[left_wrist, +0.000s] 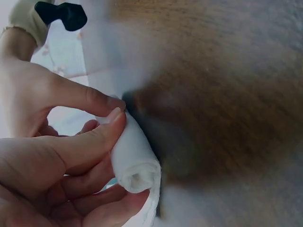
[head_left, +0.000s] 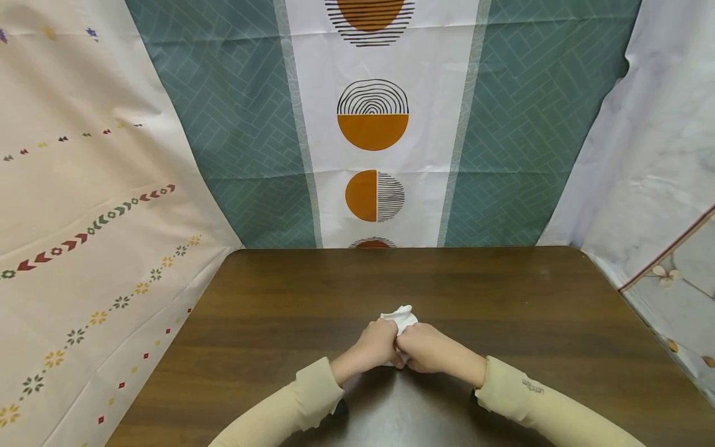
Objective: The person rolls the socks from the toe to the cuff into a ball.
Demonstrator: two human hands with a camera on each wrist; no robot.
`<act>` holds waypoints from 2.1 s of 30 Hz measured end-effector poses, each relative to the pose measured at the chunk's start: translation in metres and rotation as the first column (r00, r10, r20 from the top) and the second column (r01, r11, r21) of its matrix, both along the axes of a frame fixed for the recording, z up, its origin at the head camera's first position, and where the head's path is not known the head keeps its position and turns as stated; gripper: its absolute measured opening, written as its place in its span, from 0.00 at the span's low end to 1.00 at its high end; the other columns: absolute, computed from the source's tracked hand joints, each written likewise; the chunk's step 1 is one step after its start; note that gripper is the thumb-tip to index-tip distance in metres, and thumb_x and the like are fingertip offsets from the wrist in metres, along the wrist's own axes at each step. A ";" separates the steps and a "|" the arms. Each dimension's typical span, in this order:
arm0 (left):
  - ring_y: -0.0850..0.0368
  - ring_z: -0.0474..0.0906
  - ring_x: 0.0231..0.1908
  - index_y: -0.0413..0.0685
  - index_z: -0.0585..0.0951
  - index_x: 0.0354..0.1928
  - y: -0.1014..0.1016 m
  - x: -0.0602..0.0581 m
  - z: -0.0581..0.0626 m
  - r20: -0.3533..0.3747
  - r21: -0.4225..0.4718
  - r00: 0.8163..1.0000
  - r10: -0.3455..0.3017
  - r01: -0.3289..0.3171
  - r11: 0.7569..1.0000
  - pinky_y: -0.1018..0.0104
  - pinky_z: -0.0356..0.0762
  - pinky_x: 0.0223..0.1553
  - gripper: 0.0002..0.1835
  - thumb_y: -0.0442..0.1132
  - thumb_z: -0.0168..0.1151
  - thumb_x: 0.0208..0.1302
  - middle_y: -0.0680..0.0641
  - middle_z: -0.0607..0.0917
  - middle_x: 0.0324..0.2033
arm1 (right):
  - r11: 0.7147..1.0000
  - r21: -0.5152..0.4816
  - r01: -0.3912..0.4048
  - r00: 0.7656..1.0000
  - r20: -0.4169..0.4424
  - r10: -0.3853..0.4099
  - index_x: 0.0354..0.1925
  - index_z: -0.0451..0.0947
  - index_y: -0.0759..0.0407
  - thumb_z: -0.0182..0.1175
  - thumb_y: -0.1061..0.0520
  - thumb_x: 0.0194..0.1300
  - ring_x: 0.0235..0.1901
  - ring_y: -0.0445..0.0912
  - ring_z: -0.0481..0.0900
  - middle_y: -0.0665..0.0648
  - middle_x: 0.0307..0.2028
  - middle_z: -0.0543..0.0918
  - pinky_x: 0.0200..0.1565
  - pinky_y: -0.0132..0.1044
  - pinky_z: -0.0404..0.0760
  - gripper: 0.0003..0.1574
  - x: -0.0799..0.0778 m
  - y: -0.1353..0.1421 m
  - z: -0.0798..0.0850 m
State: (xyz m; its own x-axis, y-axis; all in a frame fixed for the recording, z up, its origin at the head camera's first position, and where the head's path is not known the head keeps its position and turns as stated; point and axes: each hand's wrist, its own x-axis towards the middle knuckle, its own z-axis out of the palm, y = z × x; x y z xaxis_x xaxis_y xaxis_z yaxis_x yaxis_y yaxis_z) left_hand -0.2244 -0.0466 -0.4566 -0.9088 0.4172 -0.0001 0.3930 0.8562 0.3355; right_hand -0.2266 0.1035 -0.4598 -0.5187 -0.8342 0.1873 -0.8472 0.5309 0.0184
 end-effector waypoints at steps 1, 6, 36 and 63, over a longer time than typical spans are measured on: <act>0.58 0.73 0.20 0.49 0.79 0.17 0.000 0.000 0.000 -0.009 -0.001 1.000 -0.003 0.003 1.000 0.66 0.71 0.22 0.20 0.43 0.84 0.27 0.54 0.80 0.17 | 1.000 0.002 -0.006 1.000 -0.017 0.007 0.18 0.72 0.49 0.71 0.64 0.36 0.17 0.36 0.61 0.44 0.15 0.72 0.21 0.31 0.68 0.17 0.001 -0.001 0.001; 0.61 0.68 0.16 0.50 0.76 0.13 -0.005 0.001 0.000 -0.008 0.014 1.000 -0.014 0.014 1.000 0.69 0.66 0.19 0.20 0.45 0.84 0.30 0.56 0.76 0.12 | 1.000 0.029 -0.006 0.999 -0.042 0.007 0.16 0.71 0.49 0.70 0.63 0.37 0.16 0.37 0.59 0.44 0.14 0.69 0.21 0.32 0.67 0.17 0.001 -0.003 0.004; 0.61 0.71 0.18 0.44 0.78 0.20 -0.011 0.016 -0.001 -0.057 0.052 0.998 -0.028 0.031 0.998 0.72 0.68 0.19 0.14 0.29 0.78 0.33 0.52 0.79 0.15 | 0.993 0.115 0.013 0.938 0.343 -0.052 0.13 0.74 0.54 0.70 0.68 0.40 0.17 0.35 0.58 0.43 0.11 0.67 0.21 0.25 0.61 0.15 -0.024 -0.010 0.011; 0.60 0.79 0.25 0.50 0.75 0.17 0.005 0.016 -0.005 -0.181 -0.120 0.978 -0.107 0.086 0.989 0.72 0.70 0.21 0.16 0.31 0.77 0.38 0.51 0.81 0.21 | 0.991 0.020 0.129 0.833 0.540 -0.120 0.19 0.75 0.57 0.72 0.70 0.41 0.18 0.34 0.64 0.44 0.16 0.71 0.22 0.26 0.66 0.16 -0.034 0.000 0.007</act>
State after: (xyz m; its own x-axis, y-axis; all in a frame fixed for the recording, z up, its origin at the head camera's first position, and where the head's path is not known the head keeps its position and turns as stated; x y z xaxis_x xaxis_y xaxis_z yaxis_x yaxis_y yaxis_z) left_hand -0.2086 -0.0412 -0.4616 -0.8525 0.5099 0.1146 0.5224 0.8387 0.1540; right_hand -0.2608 0.1030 -0.4526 -0.6406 -0.7551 -0.1397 -0.6469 0.6287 -0.4315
